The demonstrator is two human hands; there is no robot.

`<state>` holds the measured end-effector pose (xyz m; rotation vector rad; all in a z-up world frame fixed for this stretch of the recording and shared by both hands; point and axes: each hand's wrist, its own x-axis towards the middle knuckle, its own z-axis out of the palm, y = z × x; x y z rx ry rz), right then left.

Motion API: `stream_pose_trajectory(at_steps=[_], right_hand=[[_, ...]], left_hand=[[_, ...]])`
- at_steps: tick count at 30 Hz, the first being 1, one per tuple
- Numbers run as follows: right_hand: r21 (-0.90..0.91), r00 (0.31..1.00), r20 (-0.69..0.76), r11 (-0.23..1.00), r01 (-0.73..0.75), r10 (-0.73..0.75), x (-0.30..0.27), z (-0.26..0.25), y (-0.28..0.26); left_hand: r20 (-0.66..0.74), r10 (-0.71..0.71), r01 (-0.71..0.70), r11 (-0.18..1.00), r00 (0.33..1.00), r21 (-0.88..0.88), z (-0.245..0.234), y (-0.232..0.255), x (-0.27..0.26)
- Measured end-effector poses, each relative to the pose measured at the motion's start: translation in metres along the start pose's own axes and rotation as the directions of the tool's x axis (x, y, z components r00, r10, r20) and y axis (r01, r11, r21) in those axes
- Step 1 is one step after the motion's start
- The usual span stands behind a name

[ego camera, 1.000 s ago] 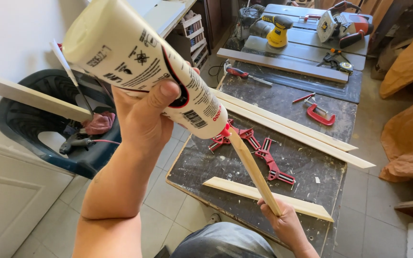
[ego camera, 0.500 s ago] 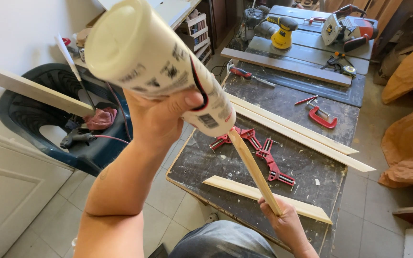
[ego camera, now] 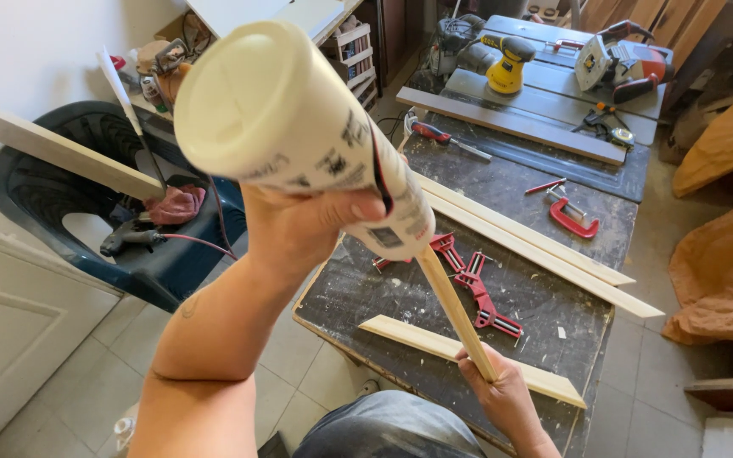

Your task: The person applies glue from a bottle onto the edges of wooden strips and then joins the corners of the strips together using clamps.

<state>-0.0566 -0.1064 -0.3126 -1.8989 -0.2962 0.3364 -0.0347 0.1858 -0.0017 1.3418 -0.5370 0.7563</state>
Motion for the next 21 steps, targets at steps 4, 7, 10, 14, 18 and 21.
stream_pose_trajectory(at_steps=[4, 7, 10, 14, 18, 21], right_hand=[[0.026, 1.0, 0.004, 0.999, -0.022, 0.022, 0.001, 0.0, -0.009], [0.034, 0.999, 0.029, 0.999, -0.042, 0.041, 0.003, 0.002, -0.012], [0.013, 0.999, 0.028, 1.0, -0.025, 0.025, 0.008, 0.001, -0.009], [0.009, 0.998, 0.034, 0.998, -0.055, 0.055, 0.012, -0.002, -0.006], [0.015, 0.996, 0.037, 0.996, -0.085, 0.084, 0.015, -0.002, -0.013], [0.004, 0.996, 0.034, 0.997, -0.083, 0.083, 0.019, -0.003, -0.015]], left_hand=[[-0.077, 0.154, -0.158, 0.986, 0.985, -0.052, -0.023, -0.02, 0.011], [-0.077, 0.12, -0.122, 0.992, 0.99, -0.032, -0.016, -0.011, 0.003], [0.02, -0.082, 0.084, 0.99, 0.996, -0.114, -0.003, 0.002, -0.001], [-0.074, 0.106, -0.102, 0.993, 0.992, 0.054, -0.023, -0.013, 0.013], [-0.072, 0.112, -0.108, 0.992, 0.991, 0.059, -0.027, -0.009, 0.011], [-0.002, -0.013, 0.013, 0.998, 1.0, -0.067, -0.009, -0.002, -0.002]])
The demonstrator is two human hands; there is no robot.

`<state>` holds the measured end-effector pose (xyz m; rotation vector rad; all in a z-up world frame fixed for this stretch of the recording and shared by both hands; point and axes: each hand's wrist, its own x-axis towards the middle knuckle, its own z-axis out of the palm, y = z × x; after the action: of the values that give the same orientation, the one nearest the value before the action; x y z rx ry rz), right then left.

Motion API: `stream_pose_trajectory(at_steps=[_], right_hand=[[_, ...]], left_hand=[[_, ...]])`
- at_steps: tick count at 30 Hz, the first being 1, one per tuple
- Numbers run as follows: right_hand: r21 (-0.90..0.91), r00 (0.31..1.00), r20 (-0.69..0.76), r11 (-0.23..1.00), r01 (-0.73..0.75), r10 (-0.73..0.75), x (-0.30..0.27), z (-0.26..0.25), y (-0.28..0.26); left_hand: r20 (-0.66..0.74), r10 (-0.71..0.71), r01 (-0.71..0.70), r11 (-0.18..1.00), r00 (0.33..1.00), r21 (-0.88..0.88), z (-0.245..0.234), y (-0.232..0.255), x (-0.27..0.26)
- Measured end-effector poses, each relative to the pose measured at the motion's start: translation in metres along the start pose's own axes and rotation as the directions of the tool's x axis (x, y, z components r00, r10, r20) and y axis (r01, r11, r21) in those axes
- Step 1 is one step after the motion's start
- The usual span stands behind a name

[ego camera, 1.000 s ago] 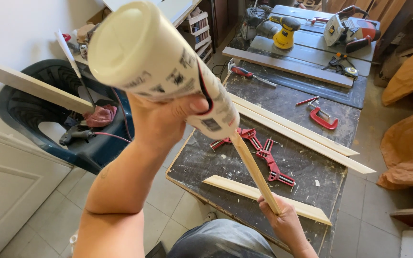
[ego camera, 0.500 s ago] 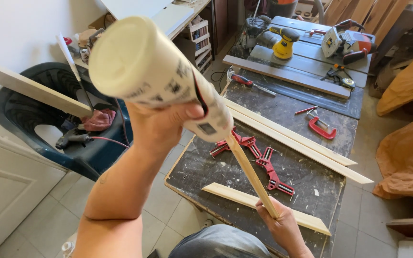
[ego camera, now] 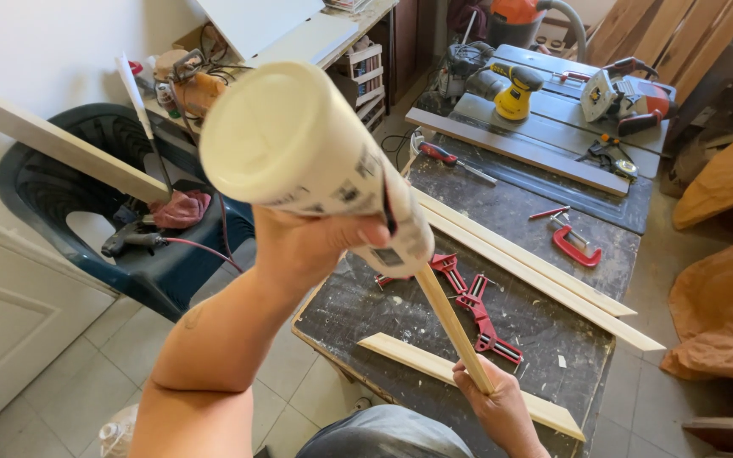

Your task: The person applies glue from a bottle onto the edges of wooden strips and then joins the corners of the strips together using clamps.

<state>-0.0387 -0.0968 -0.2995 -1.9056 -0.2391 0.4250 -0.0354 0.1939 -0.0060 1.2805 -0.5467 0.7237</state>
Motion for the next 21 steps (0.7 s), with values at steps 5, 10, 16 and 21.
stream_pose_trajectory(at_steps=[5, 10, 16, 21], right_hand=[[-0.003, 0.997, 0.009, 0.997, 0.08, -0.08, 0.006, -0.001, 0.008], [-0.014, 0.995, 0.019, 0.995, 0.099, -0.098, 0.01, 0.0, 0.004], [-0.047, 0.999, 0.02, 0.998, 0.039, -0.038, 0.01, -0.003, -0.001], [-0.663, 0.984, 0.122, 0.728, 0.177, -0.128, 0.033, -0.017, -0.013]], left_hand=[[-0.065, 0.097, -0.089, 0.988, 0.993, 0.124, -0.016, -0.011, 0.011], [-0.031, 0.108, -0.103, 0.984, 0.994, 0.142, -0.015, -0.007, 0.01], [0.005, 0.142, -0.138, 0.952, 0.99, 0.274, -0.035, -0.01, 0.03], [-0.346, 0.19, -0.206, 0.978, 0.919, -0.01, -0.06, -0.036, 0.039]])
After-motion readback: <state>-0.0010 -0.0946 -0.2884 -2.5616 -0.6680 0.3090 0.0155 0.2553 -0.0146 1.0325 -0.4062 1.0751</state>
